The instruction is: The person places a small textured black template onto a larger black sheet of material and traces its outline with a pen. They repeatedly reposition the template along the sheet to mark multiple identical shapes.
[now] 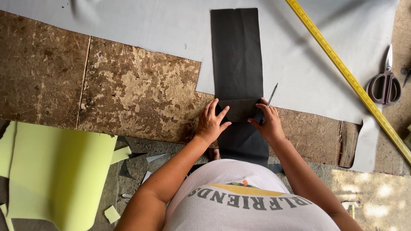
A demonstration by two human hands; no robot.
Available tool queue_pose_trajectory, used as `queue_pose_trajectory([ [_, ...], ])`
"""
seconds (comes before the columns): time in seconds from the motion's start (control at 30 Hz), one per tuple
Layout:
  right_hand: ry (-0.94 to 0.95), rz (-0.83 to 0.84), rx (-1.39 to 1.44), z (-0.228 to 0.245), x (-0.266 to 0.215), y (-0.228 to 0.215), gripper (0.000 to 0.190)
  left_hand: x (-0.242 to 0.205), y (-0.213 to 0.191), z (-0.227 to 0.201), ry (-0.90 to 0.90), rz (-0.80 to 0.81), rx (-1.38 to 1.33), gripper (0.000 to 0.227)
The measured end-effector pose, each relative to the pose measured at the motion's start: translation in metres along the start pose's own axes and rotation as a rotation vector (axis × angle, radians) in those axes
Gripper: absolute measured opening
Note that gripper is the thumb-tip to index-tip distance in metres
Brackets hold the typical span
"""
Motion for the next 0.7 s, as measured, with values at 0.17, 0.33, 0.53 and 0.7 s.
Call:
queue_pose_trajectory([
  [0.17,0.004,-0.002,0.005,0.001,0.000,0.000,0.065,0.000,-0.001,-0.001,-0.013,0.015,-0.014,0.062],
  [0.33,-0.012,-0.007,0.009,-0.003,-0.001,0.003,0.065,0.002,-0.005,-0.004,-0.028,0.035,-0.012,0.061],
  [0.53,-0.011,-0.013,0.009,-0.003,-0.001,0.003,0.065,0.011,-0.004,-0.019,-0.024,0.052,-0.039,0.061],
  [0.7,-0.004,-0.009,-0.015,-0.007,-0.003,0.007,0.065,0.013,0.038,-0.040,0.262,-0.178,-0.080,0.013],
])
Point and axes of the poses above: each hand's wrist, its own x-axis towards the middle knuckle, its own y-axis out of the palm, z = x × y, the point moved 4 cm from there along x, towards the middle knuckle, and after that the axes turned 8 degrees about -x, right-handed, at the moved point
